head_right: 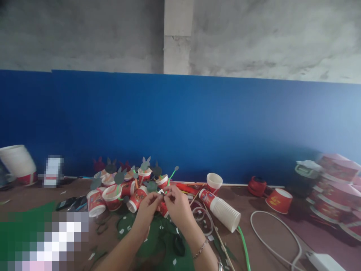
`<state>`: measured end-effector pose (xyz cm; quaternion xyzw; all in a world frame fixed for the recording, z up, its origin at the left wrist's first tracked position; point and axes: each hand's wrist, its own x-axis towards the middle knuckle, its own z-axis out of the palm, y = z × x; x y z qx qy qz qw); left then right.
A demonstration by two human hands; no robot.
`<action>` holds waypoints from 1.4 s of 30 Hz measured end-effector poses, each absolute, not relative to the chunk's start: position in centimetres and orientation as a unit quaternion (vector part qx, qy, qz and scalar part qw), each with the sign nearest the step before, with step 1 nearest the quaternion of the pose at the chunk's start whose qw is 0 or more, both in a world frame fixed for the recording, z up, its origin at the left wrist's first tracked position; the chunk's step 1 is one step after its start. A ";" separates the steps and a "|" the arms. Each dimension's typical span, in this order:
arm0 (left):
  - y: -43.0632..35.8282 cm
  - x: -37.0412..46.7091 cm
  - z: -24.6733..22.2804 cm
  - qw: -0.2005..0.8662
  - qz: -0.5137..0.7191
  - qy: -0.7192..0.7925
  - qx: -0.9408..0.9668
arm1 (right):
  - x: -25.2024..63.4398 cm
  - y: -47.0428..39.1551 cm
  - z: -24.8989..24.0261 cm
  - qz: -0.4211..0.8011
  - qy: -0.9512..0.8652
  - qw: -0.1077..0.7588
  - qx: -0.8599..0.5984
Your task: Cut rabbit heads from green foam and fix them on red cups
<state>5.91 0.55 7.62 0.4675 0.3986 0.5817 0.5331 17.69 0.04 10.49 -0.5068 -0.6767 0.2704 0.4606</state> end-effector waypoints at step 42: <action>0.2 4.7 8.1 0.412 0.547 0.387 0.617 | 19.3 -1.1 11.0 0.246 -0.734 0.384 -0.504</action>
